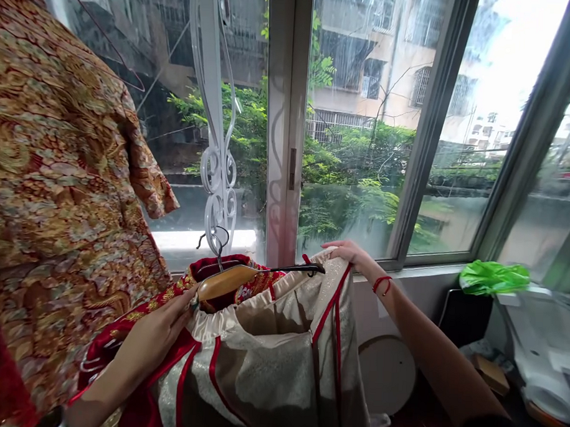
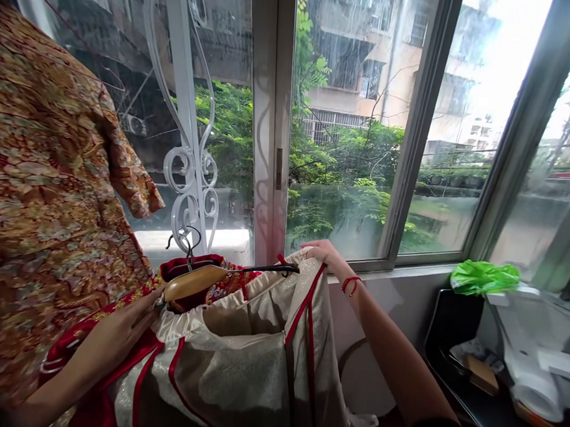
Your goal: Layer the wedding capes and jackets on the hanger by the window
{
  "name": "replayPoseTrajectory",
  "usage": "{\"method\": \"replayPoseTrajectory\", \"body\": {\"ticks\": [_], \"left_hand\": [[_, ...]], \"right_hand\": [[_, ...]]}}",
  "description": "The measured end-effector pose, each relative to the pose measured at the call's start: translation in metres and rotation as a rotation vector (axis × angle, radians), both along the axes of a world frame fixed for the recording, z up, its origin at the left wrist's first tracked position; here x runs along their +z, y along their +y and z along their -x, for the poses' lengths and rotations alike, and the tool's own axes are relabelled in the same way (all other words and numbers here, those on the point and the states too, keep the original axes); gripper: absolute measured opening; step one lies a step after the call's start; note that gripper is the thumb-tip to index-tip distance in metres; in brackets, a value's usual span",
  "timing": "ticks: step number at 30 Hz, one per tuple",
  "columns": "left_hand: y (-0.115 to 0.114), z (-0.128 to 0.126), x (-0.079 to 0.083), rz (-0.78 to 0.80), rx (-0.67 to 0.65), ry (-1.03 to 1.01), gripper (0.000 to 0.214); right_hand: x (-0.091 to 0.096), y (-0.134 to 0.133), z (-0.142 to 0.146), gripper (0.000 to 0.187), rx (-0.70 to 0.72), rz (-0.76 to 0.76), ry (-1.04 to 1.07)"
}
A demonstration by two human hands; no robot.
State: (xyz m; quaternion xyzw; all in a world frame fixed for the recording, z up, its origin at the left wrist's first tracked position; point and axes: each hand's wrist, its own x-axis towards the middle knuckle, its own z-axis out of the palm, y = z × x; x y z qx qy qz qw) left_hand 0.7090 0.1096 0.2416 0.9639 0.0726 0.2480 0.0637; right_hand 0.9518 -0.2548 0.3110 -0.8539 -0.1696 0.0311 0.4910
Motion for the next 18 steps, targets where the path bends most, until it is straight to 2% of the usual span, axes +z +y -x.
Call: {"method": "replayPoseTrajectory", "body": {"ticks": [3,5,9,11,14,18], "left_hand": [[-0.012,0.004,0.003,-0.052,0.076,0.025,0.053],[-0.022,0.007,0.005,-0.070,0.125,0.050,0.053],[-0.035,0.012,0.005,-0.084,0.222,0.106,0.054],[-0.036,0.013,0.004,-0.078,0.229,0.096,0.053],[-0.034,0.015,0.004,-0.071,0.227,0.090,0.052],[-0.033,0.019,0.005,-0.132,0.242,0.129,0.053]], "right_hand": [[0.016,0.012,0.016,0.047,-0.084,0.080,-0.150],[0.021,0.021,0.036,0.049,-0.127,0.152,-0.281],[0.019,0.043,0.087,0.052,-0.175,0.367,-0.619],[0.017,0.050,0.104,0.052,-0.237,0.340,-0.687],[0.013,0.048,0.105,0.052,-0.256,0.192,-0.709],[0.003,0.014,0.070,0.049,-0.095,0.109,-0.576]]}}
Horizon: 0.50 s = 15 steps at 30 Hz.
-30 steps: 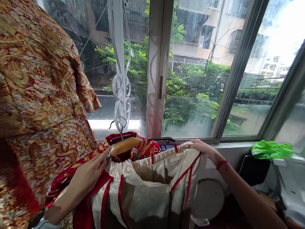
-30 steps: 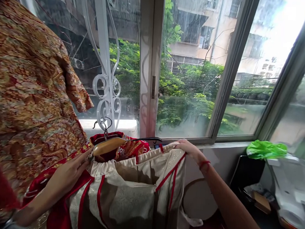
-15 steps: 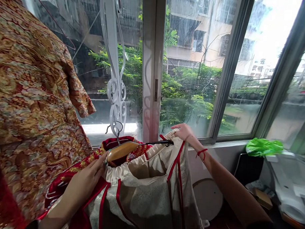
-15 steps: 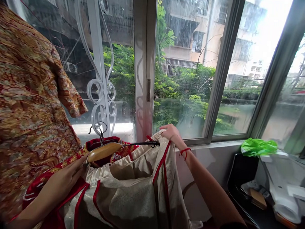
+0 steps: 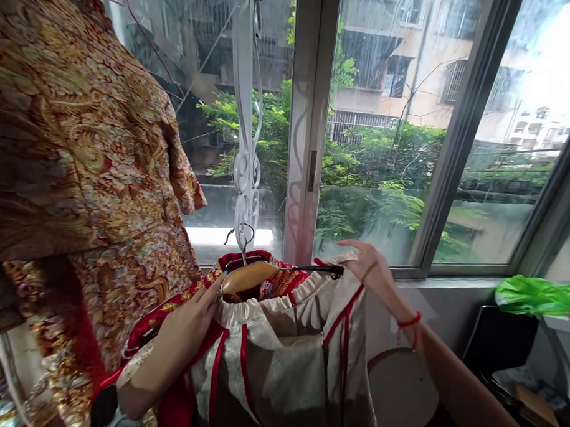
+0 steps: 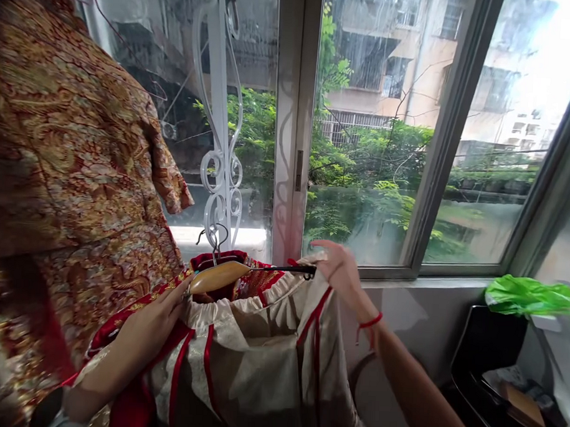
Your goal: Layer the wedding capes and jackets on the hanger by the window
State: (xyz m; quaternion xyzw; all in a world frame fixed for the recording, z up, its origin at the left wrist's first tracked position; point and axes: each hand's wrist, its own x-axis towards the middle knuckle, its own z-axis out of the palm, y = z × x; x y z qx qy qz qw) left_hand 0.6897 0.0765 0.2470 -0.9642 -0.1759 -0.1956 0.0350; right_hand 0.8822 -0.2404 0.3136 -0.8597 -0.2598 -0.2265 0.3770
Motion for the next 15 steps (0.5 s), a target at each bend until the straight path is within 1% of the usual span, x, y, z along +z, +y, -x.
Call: {"method": "replayPoseTrajectory", "body": {"ticks": [2,4,6,8,10,13,15], "left_hand": [[0.001,0.002,0.000,-0.040,-0.022,0.004,0.054],[0.003,0.002,0.000,-0.053,-0.067,0.007,0.055],[0.005,0.002,0.001,-0.037,-0.114,0.018,0.055],[0.007,0.002,0.003,-0.014,-0.138,0.021,0.055],[0.008,0.001,0.006,0.000,-0.146,0.019,0.055],[0.006,0.001,0.007,0.005,-0.142,0.040,0.056],[0.004,0.001,0.007,-0.015,-0.122,0.056,0.056]], "right_hand": [[-0.007,-0.022,-0.020,0.058,0.083,-0.026,0.176],[-0.011,-0.038,-0.036,0.070,0.148,-0.069,0.338],[-0.010,-0.042,-0.046,0.075,0.135,-0.096,0.377],[-0.002,-0.033,-0.055,0.073,0.052,-0.079,0.320],[0.009,-0.018,-0.062,0.071,-0.023,-0.022,0.246],[0.025,0.004,-0.065,0.064,-0.065,0.076,0.179],[0.032,0.013,-0.059,0.053,-0.078,0.171,0.124]]}}
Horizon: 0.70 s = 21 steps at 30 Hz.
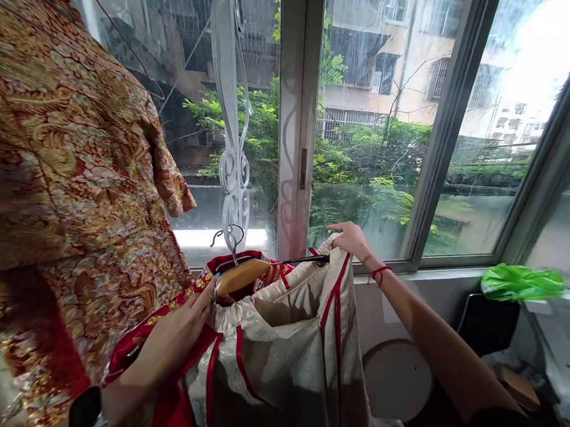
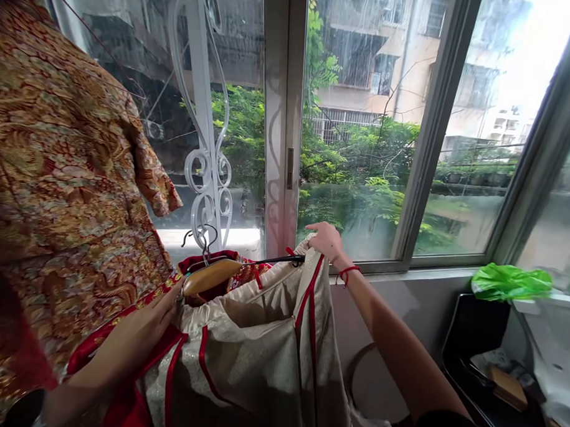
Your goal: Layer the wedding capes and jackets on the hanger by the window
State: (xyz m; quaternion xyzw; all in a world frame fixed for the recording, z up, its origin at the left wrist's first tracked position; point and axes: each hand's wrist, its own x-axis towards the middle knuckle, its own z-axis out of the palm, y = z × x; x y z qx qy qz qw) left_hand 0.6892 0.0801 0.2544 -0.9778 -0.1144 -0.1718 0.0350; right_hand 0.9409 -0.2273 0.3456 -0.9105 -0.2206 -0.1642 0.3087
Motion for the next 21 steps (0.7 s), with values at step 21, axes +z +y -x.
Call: {"method": "replayPoseTrajectory", "body": {"ticks": [21], "left_hand": [[-0.002,-0.020,0.010,0.268,-0.064,-0.193,0.057]], "right_hand": [[-0.083,0.059,0.019,0.024,-0.004,-0.108,-0.106]]}}
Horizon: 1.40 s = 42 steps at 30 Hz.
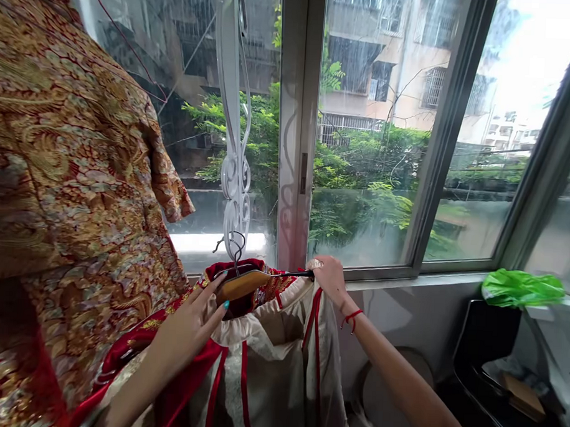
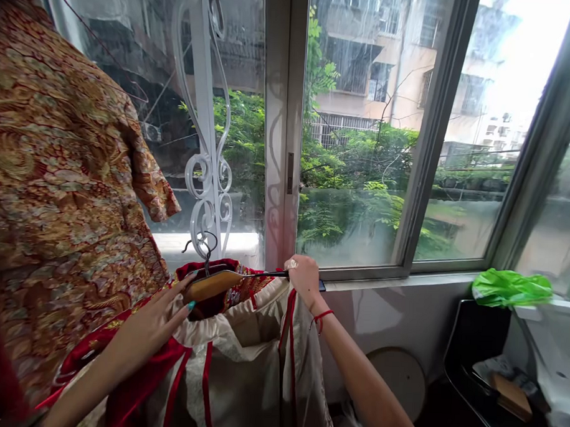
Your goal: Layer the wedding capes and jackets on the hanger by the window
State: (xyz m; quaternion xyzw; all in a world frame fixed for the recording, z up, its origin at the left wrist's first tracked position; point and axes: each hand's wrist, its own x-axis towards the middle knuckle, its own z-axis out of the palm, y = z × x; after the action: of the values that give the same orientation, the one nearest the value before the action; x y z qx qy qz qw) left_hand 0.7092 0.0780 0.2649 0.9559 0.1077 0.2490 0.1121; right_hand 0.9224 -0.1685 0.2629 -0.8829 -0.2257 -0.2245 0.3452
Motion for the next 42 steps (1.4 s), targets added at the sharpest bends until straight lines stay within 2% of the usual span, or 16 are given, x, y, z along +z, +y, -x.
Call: {"method": "replayPoseTrajectory", "body": {"ticks": [2,3,4,6,7,9,12,14,20,24,28,32,39,42], "left_hand": [[-0.006,-0.005,-0.005,-0.007,0.012,-0.212,0.059],[-0.011,-0.008,-0.008,-0.067,0.030,-0.337,0.057],[-0.017,-0.012,-0.011,-0.164,0.029,-0.452,0.051],[-0.033,-0.024,-0.012,-0.398,-0.080,-0.560,0.040],[-0.044,-0.032,-0.010,-0.489,-0.167,-0.531,0.038],[-0.066,-0.054,0.000,-0.569,-0.320,-0.344,0.039],[-0.091,-0.090,0.018,-0.573,-0.380,0.013,0.035],[-0.097,-0.106,0.026,-0.580,-0.401,0.129,0.033],[-0.094,-0.116,0.031,-0.593,-0.441,0.175,0.055],[-0.099,-0.118,0.036,-0.609,-0.430,0.166,0.051],[-0.103,-0.120,0.040,-0.623,-0.423,0.190,0.049],[-0.105,-0.118,0.042,-0.622,-0.433,0.200,0.046],[-0.104,-0.116,0.038,-0.642,-0.443,0.164,0.047],[-0.099,-0.117,0.032,-0.650,-0.454,0.160,0.047]], "right_hand": [[-0.001,0.002,-0.002,0.023,0.018,-0.043,0.009],[-0.002,0.003,-0.002,0.023,0.028,-0.063,0.015],[-0.002,0.004,-0.003,0.023,0.037,-0.081,0.020],[-0.002,0.003,-0.002,0.022,0.058,-0.109,0.029],[-0.002,0.003,-0.001,0.022,0.072,-0.120,0.034],[-0.002,0.001,0.001,0.022,0.096,-0.135,0.043],[-0.001,-0.005,0.000,0.023,0.116,-0.147,0.057],[0.001,-0.009,-0.005,0.023,0.117,-0.145,0.068],[0.025,-0.022,-0.041,0.021,0.063,-0.133,0.058],[0.044,-0.034,-0.052,0.020,0.132,-0.092,0.065],[0.054,-0.050,-0.053,0.021,0.246,-0.018,0.094],[0.057,-0.064,-0.058,0.032,0.350,0.031,0.105],[0.046,-0.078,-0.068,0.019,0.324,0.082,0.038],[0.054,-0.076,-0.065,0.021,0.308,0.074,-0.004]]}}
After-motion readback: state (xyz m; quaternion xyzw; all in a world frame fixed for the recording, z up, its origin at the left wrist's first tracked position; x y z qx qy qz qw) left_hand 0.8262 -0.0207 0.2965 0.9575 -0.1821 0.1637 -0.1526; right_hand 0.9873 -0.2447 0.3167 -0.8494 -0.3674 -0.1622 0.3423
